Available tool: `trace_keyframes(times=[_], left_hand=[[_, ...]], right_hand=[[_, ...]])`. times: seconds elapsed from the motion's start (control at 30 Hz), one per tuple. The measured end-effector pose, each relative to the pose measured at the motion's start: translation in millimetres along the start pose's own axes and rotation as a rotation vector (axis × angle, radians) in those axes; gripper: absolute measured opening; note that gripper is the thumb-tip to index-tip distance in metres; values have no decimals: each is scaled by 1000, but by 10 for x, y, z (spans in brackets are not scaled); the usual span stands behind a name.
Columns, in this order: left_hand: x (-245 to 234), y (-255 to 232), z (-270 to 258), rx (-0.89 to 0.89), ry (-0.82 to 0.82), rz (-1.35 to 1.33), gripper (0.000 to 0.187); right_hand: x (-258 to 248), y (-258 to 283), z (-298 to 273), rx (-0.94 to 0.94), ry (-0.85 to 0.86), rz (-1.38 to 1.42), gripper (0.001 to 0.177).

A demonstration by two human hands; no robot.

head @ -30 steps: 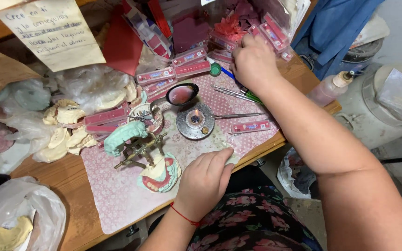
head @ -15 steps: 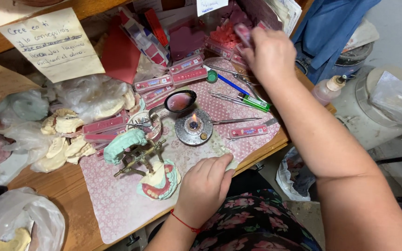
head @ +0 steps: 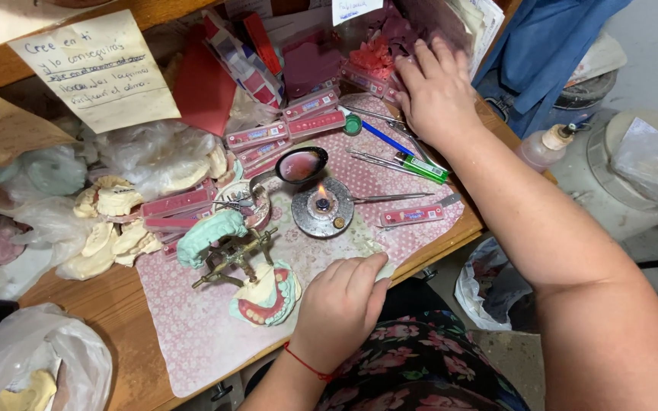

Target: Applying material to dental models, organizing component boxes, and using a dental handpiece for finishing.

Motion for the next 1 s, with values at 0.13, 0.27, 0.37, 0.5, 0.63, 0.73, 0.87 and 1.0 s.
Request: trace_keyframes(times=[0.13, 0.27, 0.37, 0.5, 0.63, 0.73, 0.87, 1.0], left_hand=[[2, 4, 9, -1, 9, -13, 25], [-27, -13, 6, 13, -16, -2, 20], [-35, -14, 4, 22, -27, -11, 19], [-25, -12, -7, 18, -6, -25, 18], [-26, -10, -8, 20, -19, -21, 16], [-40, -16, -6, 29, -18, -40, 16], [-58, -21, -1, 32, -8, -34, 16], [-38, -11, -10, 26, -19, -28, 16]], right_hand=[[163, -161, 48, 76, 179, 98, 56], [155, -230, 97, 72, 319, 131, 57], [60, -171, 142, 127, 462, 130, 65], [112, -44, 175, 40, 296, 27, 58], [52, 276, 337, -110, 223, 91, 37], [341, 268, 423, -117, 167, 84, 34], [279, 258, 513, -20, 175, 77, 28], [35, -34, 579, 31, 52, 94, 18]])
Point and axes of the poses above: each hand's wrist, its own z-axis towards the middle knuckle, its own x-axis out of the palm, y = z × x, the point moved 5 cm from there along z, towards the middle knuckle, and after that the axes turned 14 degrees about y, right-handed, at the moved point
